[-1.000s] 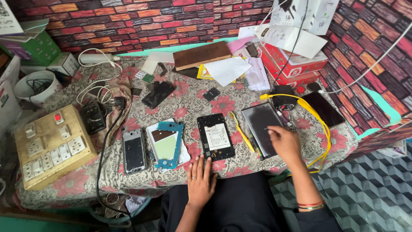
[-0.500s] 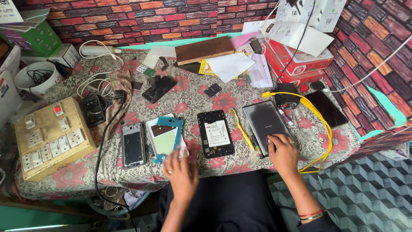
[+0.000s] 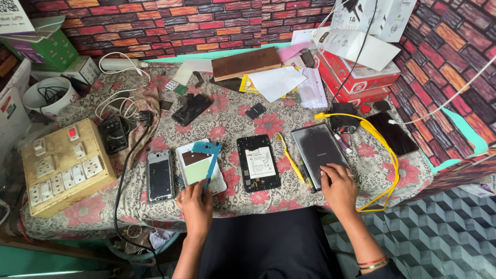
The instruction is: The person cleans a disassembled phone motherboard with a brush, then uses a soldering iron to solder components on the board while holding it steady with the other hand. Other phone parts and devices sit on the workbench around them.
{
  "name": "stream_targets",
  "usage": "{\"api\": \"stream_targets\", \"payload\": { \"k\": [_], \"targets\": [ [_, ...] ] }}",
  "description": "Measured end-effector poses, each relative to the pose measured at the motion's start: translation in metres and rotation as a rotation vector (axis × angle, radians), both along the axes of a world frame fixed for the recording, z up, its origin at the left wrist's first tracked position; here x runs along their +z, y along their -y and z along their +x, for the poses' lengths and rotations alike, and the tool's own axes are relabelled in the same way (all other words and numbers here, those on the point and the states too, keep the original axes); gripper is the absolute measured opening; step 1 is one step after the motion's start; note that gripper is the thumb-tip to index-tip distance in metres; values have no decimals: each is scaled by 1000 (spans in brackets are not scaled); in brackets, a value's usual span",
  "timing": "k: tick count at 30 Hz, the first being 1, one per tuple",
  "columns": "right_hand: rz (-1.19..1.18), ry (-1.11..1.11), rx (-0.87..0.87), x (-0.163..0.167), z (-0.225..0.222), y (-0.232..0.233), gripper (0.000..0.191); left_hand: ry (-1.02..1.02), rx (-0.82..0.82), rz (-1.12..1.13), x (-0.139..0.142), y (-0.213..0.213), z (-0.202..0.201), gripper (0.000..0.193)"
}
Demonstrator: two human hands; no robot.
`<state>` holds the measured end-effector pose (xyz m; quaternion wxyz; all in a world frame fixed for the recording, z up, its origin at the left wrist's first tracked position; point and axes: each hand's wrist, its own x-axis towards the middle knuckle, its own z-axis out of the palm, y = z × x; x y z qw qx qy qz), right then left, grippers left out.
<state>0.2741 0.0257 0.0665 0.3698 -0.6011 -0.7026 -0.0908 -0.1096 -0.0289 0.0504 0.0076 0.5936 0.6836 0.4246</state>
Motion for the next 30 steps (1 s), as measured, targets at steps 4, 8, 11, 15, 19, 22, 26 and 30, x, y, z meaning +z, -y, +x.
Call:
{"api": "stream_targets", "payload": {
  "k": [4,8,11,15,19,22,26,30],
  "targets": [
    [-31,-66,78,18,-14,9,20,244,-49,63,14,17,-6,20],
    [-166,-106,343,23,-58,23,26,373,-54,165,27,39,-4,17],
    [-305,0,427,22,-91,22,46,341,-40,214,32,48,0,20],
    [-354,91,446,14,-125,1,76,161,-20,275,30,58,1,23],
    [-281,209,441,-2,-136,-14,68,93,10,265,12,57,-2,28],
    [-171,312,419,-13,-138,-14,68,27,29,223,-8,59,-4,28],
    [-24,418,379,-18,-145,-19,68,-62,34,206,-29,57,-3,30],
    [4,407,310,-12,-161,-27,60,-19,40,149,-38,56,0,27]
  ]
}}
